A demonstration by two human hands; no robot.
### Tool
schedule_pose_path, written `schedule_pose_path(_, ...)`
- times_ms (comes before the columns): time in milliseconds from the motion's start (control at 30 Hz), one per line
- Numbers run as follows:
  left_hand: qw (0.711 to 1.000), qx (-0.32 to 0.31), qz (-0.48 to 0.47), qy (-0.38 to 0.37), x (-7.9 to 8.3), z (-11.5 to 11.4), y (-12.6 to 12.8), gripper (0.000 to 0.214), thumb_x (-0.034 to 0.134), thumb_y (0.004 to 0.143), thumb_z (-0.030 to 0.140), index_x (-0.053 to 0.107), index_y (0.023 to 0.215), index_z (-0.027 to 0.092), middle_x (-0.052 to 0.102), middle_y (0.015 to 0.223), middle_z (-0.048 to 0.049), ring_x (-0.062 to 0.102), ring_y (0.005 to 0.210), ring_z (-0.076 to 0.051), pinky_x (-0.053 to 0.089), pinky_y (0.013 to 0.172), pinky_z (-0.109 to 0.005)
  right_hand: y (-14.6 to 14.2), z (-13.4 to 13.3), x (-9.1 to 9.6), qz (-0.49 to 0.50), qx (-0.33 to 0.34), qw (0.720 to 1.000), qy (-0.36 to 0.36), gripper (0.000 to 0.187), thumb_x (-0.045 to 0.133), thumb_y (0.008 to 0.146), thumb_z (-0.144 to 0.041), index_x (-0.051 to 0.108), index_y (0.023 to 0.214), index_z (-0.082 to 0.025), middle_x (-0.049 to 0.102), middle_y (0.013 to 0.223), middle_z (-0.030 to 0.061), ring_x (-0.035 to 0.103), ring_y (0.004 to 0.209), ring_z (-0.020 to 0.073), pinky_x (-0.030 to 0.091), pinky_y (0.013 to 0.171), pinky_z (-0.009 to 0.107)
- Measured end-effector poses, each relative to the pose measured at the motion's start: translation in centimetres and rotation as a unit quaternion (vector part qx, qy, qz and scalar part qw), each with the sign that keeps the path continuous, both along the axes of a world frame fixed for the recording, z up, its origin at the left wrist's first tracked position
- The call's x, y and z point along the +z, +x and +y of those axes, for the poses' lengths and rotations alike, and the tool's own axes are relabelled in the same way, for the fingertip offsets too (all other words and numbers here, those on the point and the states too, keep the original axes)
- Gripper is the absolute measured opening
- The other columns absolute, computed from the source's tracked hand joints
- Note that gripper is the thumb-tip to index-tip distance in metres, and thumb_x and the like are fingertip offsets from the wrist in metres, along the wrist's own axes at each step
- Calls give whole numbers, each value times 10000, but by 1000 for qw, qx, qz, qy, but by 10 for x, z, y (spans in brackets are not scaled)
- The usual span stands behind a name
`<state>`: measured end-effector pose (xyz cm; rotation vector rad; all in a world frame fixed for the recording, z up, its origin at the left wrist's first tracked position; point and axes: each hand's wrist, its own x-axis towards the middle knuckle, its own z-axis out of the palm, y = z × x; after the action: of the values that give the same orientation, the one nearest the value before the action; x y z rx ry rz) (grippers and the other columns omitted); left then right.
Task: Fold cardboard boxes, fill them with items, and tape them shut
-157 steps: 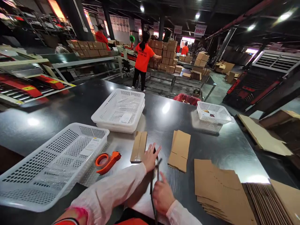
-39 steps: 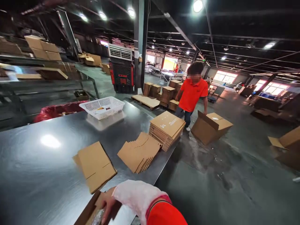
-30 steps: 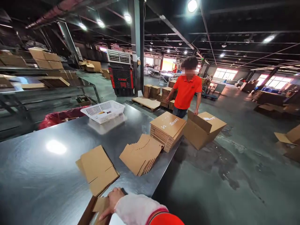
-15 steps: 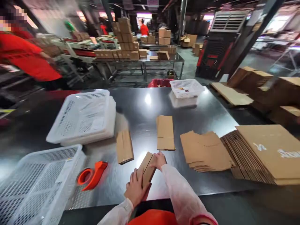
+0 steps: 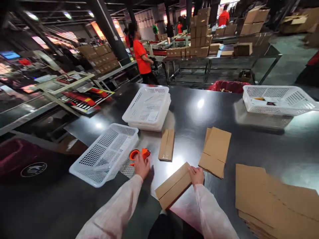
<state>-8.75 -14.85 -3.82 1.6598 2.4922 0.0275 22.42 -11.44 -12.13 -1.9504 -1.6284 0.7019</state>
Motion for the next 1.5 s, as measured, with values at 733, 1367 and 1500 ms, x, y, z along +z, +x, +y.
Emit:
schedule_pose_path(733,920,-303,-121,-214,93,-104,53,656,634,657,340,585,1309,294,747,938,-68,704,862,-289,526,751,-354,-13,1,8,-13,-5,1000,-16,364,595,798,-412,731,989,-133,625,1005,139,571,998,257,447,935,398)
schedule_pose_path(1367,934,-266,-168,-170,13,-163,22,768,579,689,305,443,1445,318,670,1014,-94,659,880,-272,547,813,-391,-98,-99,54,-244,244,932,-115,844,323,885,-674,155,1548,-179,104,1633,76,-122,1464,415,222,1052,733)
schedule_pose_path(1500,931,-238,-178,-213,33,-191,-2,777,584,679,310,445,1444,321,691,1009,-104,676,852,-297,549,782,-415,-97,-96,52,-256,240,929,-120,881,367,867,-694,150,1549,-179,76,1637,67,-129,1469,397,269,1071,675)
